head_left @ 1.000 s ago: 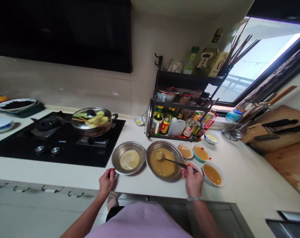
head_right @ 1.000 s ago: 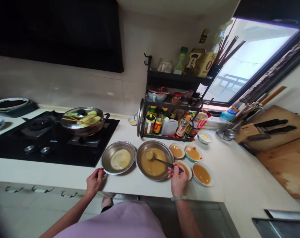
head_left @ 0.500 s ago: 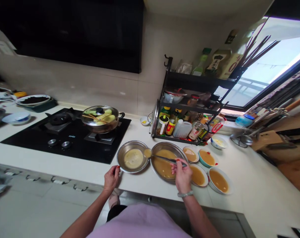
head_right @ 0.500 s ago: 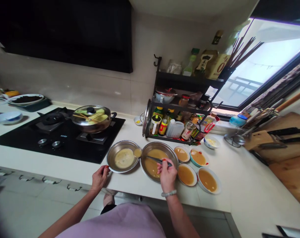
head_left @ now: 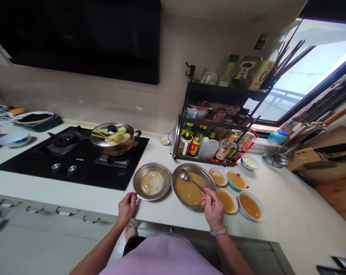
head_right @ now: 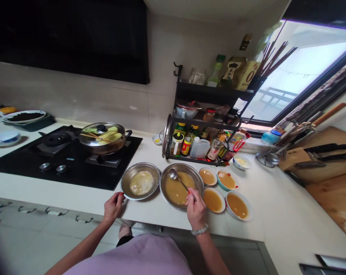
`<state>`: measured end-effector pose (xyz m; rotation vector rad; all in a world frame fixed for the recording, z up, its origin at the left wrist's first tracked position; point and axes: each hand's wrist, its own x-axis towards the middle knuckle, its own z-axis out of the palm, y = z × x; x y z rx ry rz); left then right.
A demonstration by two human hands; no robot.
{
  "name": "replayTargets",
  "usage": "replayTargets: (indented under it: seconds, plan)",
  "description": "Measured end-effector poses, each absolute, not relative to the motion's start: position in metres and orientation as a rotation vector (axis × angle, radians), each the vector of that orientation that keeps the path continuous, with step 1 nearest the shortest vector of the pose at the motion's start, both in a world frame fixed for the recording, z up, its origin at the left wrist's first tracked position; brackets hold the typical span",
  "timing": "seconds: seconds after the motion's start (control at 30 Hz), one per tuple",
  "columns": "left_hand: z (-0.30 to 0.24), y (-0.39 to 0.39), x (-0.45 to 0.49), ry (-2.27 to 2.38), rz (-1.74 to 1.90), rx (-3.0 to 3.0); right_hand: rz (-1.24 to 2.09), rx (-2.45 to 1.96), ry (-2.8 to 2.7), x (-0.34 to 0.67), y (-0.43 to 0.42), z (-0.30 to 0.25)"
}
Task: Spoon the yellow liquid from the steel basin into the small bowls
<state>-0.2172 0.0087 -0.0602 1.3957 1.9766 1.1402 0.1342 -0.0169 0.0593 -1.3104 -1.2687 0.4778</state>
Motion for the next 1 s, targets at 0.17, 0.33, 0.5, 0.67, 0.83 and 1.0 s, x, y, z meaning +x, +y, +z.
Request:
replayTargets:
  seconds: [0.17,0.33,0.5,0.67,0.83,1.0]
  plan:
    - [-0.06,0.009,-0.217,1.979,1.157,1.382,0.577,-1.398,-1.07,0.147,-0.021,0.037]
    - [-0.06,0.009,-0.218,1.981,1.159,1.381,0.735,-1.384,-0.713,0.144,-0.019,0.033]
    - [-0.061,0.009,-0.218,1.961,1.164,1.37,0.748,-1.366,-0.599,0.152,-0.014,0.041]
    - [-0.063,0.01,-0.217,1.96,1.185,1.368,0.717,-1.363,-0.605,0.158,-0.013,0.048]
    - [-0.064,0.009,-0.218,1.956,1.196,1.361,0.714,-1.336,-0.614,0.154,-0.011,0.062]
    - [-0.064,0.009,-0.218,1.975,1.203,1.424,0.753,-1.288,-0.632,0.138,-0.004,0.078]
